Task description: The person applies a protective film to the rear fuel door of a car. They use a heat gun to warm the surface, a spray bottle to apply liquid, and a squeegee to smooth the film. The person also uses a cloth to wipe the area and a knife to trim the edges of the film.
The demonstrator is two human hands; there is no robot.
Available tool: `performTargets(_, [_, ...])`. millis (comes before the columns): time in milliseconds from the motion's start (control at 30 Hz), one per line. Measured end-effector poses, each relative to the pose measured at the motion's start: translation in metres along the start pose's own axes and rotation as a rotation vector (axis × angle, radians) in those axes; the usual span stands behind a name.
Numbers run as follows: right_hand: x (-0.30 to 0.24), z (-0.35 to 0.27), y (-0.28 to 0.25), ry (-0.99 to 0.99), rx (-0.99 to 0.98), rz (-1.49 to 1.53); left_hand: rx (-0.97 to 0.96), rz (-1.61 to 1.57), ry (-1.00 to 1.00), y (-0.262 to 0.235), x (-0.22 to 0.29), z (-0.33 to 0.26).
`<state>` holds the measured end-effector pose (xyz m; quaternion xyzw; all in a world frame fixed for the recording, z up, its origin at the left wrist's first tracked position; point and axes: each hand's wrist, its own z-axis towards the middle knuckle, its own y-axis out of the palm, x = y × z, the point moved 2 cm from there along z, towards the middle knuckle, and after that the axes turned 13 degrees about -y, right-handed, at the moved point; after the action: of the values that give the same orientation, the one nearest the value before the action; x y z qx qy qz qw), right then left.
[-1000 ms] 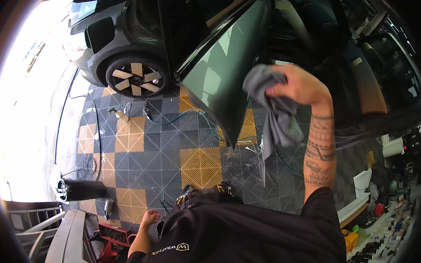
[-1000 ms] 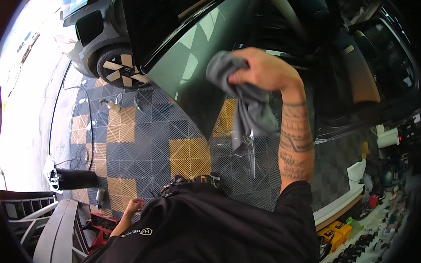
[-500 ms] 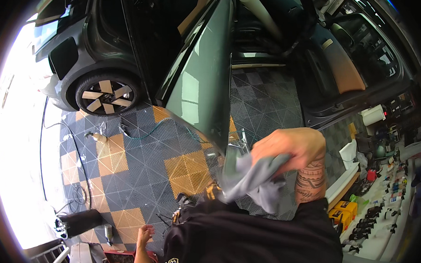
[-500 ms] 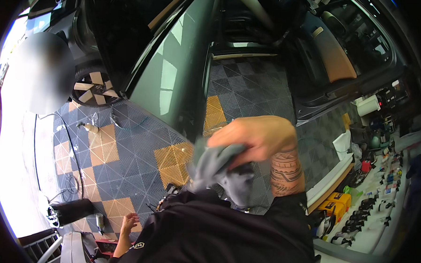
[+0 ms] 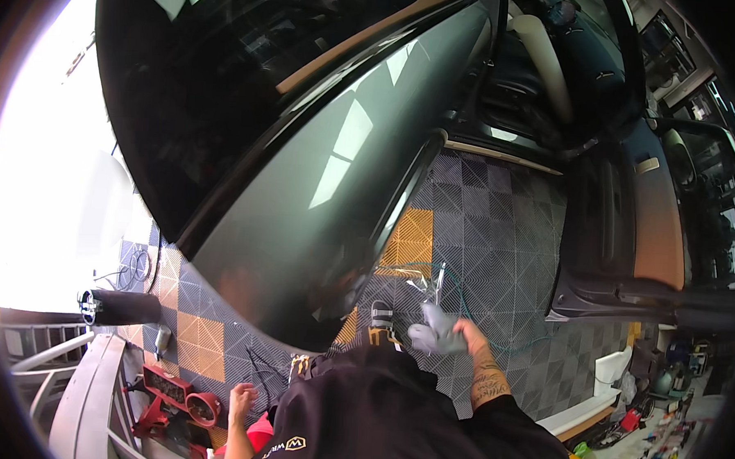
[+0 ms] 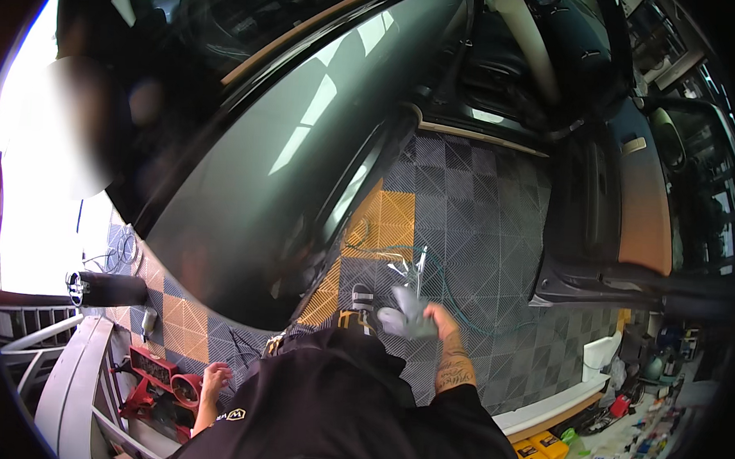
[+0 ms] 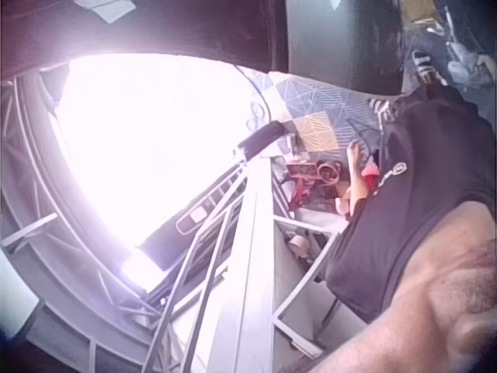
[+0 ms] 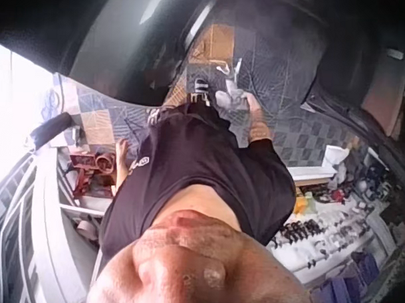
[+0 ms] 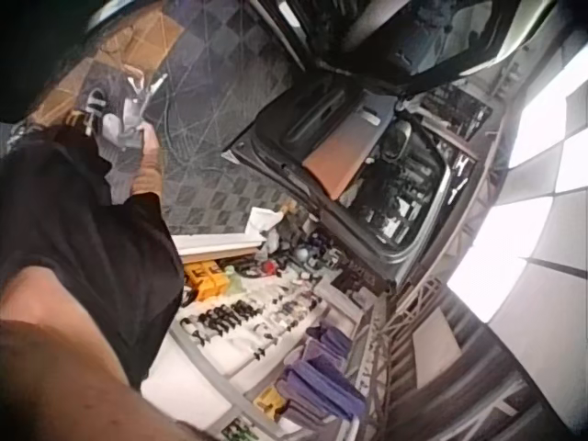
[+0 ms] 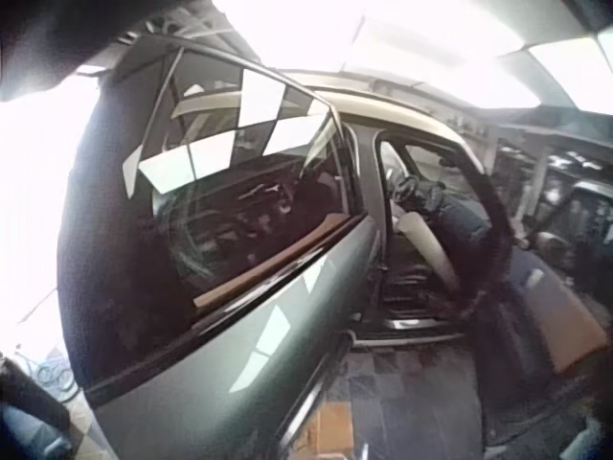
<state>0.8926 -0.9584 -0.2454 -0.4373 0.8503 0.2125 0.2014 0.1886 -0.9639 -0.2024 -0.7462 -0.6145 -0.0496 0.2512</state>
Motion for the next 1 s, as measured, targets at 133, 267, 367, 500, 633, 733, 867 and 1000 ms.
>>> performTargets(133, [0.100,0.004,-0.133,0.384,-0.598,-1.122,-0.048,0.000,-0.064,0.086,-0.006,-0.058])
performTargets(267, [0.082,-0.036,-0.110,0.396,-0.289,-1.145,-0.055,-0.040,-0.139,0.101,-0.023,-0.091])
performTargets(367, [0.052,-0.013,-0.103,0.182,-0.238,-1.048,-0.084,-0.028,-0.233,0.107,-0.039,-0.100])
performTargets(500, [0.001,0.031,-0.080,-0.076,-0.081,-0.786,-0.032,0.157,-0.211,0.108,0.000,-0.104])
performTargets(633, [-0.146,0.037,-0.019,-0.510,-0.127,-0.538,0.116,0.055,-0.025,0.086,0.036,-0.084])
performTargets(733, [-0.296,-0.033,0.053,-1.123,-0.153,-0.743,0.105,0.120,0.102,0.079,0.094,-0.088])
performTargets(867, [-0.385,-0.148,0.184,-1.826,0.001,-1.043,0.126,0.098,0.057,0.067,0.098,-0.076])
performTargets(1000, [-0.357,-0.203,0.297,-2.172,0.004,-1.274,0.026,0.053,0.006,0.054,0.073,-0.039])
